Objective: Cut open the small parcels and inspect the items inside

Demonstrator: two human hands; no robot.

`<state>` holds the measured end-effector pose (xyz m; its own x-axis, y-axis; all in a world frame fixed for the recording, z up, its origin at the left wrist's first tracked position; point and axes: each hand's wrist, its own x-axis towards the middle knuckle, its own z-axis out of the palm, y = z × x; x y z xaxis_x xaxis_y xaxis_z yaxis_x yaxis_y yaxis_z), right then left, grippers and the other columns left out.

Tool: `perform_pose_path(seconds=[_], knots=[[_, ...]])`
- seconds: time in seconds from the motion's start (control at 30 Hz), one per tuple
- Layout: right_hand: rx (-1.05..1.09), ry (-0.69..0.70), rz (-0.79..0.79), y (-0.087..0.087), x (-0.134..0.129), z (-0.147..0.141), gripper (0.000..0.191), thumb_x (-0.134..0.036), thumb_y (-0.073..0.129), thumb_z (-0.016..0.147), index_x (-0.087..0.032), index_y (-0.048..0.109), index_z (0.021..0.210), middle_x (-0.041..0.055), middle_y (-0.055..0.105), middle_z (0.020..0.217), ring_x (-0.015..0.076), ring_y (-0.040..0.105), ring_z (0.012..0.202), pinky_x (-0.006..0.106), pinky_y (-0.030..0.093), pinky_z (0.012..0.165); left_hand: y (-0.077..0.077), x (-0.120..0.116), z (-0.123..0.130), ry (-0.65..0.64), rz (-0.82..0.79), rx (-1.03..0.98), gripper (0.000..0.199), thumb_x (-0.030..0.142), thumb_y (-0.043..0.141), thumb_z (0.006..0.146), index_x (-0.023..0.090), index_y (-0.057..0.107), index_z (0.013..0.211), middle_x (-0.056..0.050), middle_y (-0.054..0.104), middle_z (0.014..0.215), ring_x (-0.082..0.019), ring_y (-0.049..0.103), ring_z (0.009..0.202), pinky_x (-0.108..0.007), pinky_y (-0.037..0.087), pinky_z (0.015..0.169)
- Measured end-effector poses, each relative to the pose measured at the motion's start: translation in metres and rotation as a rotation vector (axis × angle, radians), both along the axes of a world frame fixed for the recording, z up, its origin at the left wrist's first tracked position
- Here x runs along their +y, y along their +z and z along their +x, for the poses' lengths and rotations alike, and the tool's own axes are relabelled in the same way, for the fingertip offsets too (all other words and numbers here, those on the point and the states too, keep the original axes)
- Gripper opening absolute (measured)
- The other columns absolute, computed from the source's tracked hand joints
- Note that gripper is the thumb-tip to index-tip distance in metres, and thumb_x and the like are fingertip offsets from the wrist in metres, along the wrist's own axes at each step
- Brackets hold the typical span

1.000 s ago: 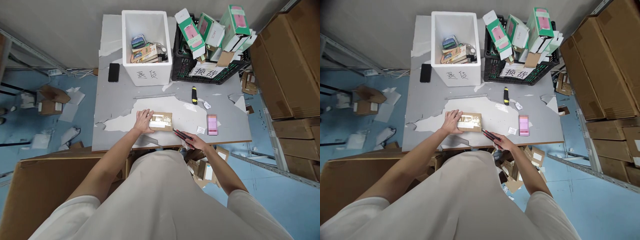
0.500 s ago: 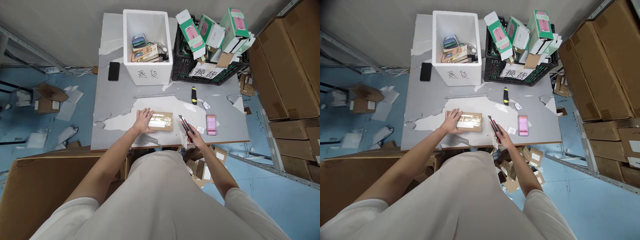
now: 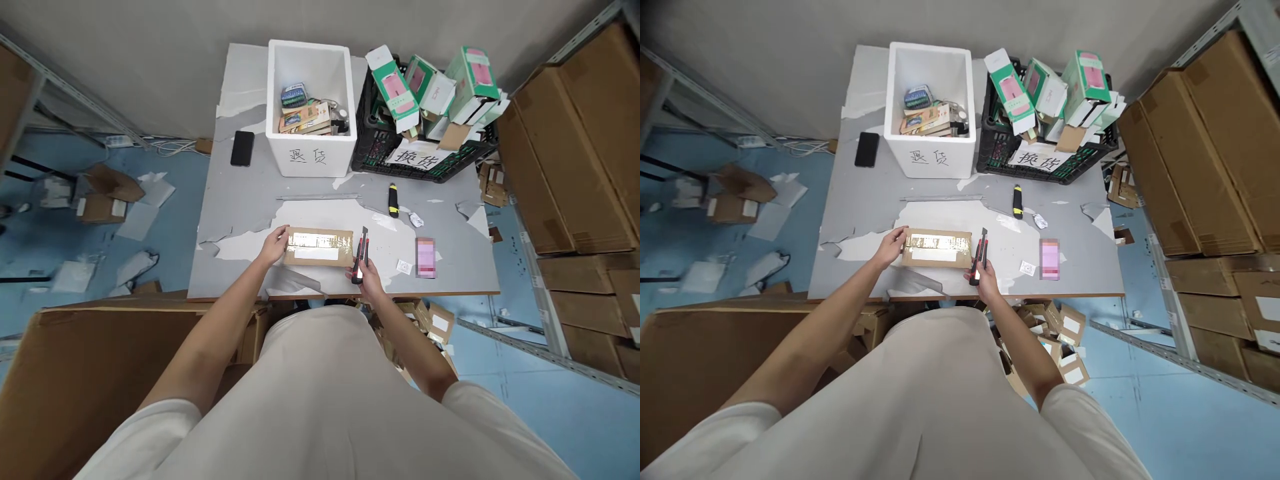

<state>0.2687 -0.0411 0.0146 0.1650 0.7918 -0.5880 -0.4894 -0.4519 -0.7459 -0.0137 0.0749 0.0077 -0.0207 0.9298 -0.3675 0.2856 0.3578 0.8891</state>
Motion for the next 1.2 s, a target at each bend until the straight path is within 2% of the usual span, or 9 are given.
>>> perform_pose_path(seconds=[0.13, 0.23, 0.33, 0.47, 0.6, 0.73, 0.83, 1.07, 1.2], knots=[[-0.065, -0.004, 0.083, 0.002, 0.048, 0.009, 0.031, -0.044, 0.066, 0.078, -0.024, 0.049, 0.094, -0.0016, 0.064, 0.089, 0.0099, 0.062, 0.061, 0.029, 0.057, 0.06, 0.0, -0.021, -0.002, 0.124, -0.122, -0.166, 0.036, 0.047, 0.06, 0.078, 0.02, 0.06, 0.103, -0.007, 0.061, 0.108, -0.017, 0.064, 0.085, -0.033, 0.057, 0.068], [-0.138, 0.058, 0.119, 0.006, 0.097, 0.012, 0.028, -0.044, 0.064, 0.08, -0.023, 0.047, 0.09, -0.0032, 0.063, 0.081, 0.0082, 0.058, 0.058, 0.026, 0.055, 0.059, 0.0, -0.055, 0.004, 0.205, -0.197, -0.246, 0.035, 0.046, 0.067, 0.073, 0.019, 0.058, 0.093, -0.003, 0.062, 0.09, -0.013, 0.064, 0.071, -0.031, 0.056, 0.069], [-0.203, 0.164, 0.164, 0.011, 0.134, 0.008, 0.03, -0.045, 0.065, 0.079, -0.023, 0.048, 0.09, -0.0036, 0.062, 0.079, 0.0074, 0.055, 0.056, 0.024, 0.051, 0.056, 0.0, -0.094, 0.021, 0.184, -0.278, -0.321, 0.04, 0.048, 0.073, 0.066, 0.018, 0.058, 0.087, 0.0, 0.06, 0.074, -0.014, 0.064, 0.068, -0.031, 0.055, 0.072], [-0.29, 0.265, 0.248, 0.014, 0.15, -0.001, 0.033, -0.049, 0.064, 0.079, -0.023, 0.05, 0.094, -0.0039, 0.061, 0.073, 0.0074, 0.051, 0.052, 0.022, 0.045, 0.051, 0.0, -0.126, 0.044, 0.13, -0.256, -0.307, 0.044, 0.055, 0.072, 0.064, 0.018, 0.059, 0.083, 0.0, 0.062, 0.072, -0.016, 0.064, 0.071, -0.032, 0.054, 0.072], [-0.331, 0.283, 0.238, 0.013, 0.142, -0.001, 0.037, -0.052, 0.062, 0.079, -0.024, 0.053, 0.101, 0.0003, 0.065, 0.087, 0.0087, 0.054, 0.058, 0.026, 0.05, 0.057, -0.002, -0.128, 0.044, 0.086, -0.22, -0.193, 0.042, 0.056, 0.067, 0.068, 0.018, 0.06, 0.084, -0.003, 0.064, 0.077, -0.018, 0.064, 0.072, -0.033, 0.054, 0.071], [-0.372, 0.244, 0.219, 0.018, 0.12, 0.006, 0.041, -0.053, 0.06, 0.079, -0.025, 0.052, 0.108, 0.0041, 0.066, 0.103, 0.0103, 0.056, 0.066, 0.028, 0.052, 0.06, -0.002, -0.116, 0.034, 0.021, -0.184, -0.001, 0.041, 0.049, 0.069, 0.067, 0.018, 0.061, 0.092, -0.007, 0.067, 0.09, -0.019, 0.064, 0.075, -0.037, 0.053, 0.075], [-0.404, 0.195, 0.19, 0.023, 0.084, 0.012, 0.042, -0.054, 0.058, 0.08, -0.026, 0.051, 0.111, 0.0049, 0.065, 0.109, 0.0108, 0.057, 0.07, 0.029, 0.054, 0.062, 0.002, -0.092, 0.031, -0.01, -0.112, 0.103, 0.047, 0.044, 0.07, 0.067, 0.018, 0.06, 0.104, -0.011, 0.065, 0.108, -0.021, 0.064, 0.087, -0.039, 0.052, 0.082], [-0.166, 0.066, -0.04, 0.01, -0.033, -0.002, 0.045, -0.058, 0.061, 0.077, -0.028, 0.047, 0.108, 0.0038, 0.061, 0.121, 0.0109, 0.063, 0.068, 0.029, 0.057, 0.057, 0.007, 0.018, 0.054, -0.197, 0.141, 0.167, 0.065, 0.046, 0.056, 0.082, 0.019, 0.04, 0.139, -0.015, 0.039, 0.147, -0.027, 0.047, 0.127, -0.041, 0.044, 0.1], [0.012, -0.006, -0.081, 0.007, -0.058, -0.023, 0.044, -0.057, 0.064, 0.077, -0.033, 0.046, 0.108, 0.0022, 0.059, 0.125, 0.0172, 0.069, 0.083, 0.033, 0.058, 0.061, 0.0, 0.059, 0.071, -0.316, 0.181, 0.122, 0.051, 0.037, 0.053, 0.083, 0.018, 0.052, 0.13, -0.011, 0.049, 0.14, -0.026, 0.045, 0.13, -0.042, 0.038, 0.106]])
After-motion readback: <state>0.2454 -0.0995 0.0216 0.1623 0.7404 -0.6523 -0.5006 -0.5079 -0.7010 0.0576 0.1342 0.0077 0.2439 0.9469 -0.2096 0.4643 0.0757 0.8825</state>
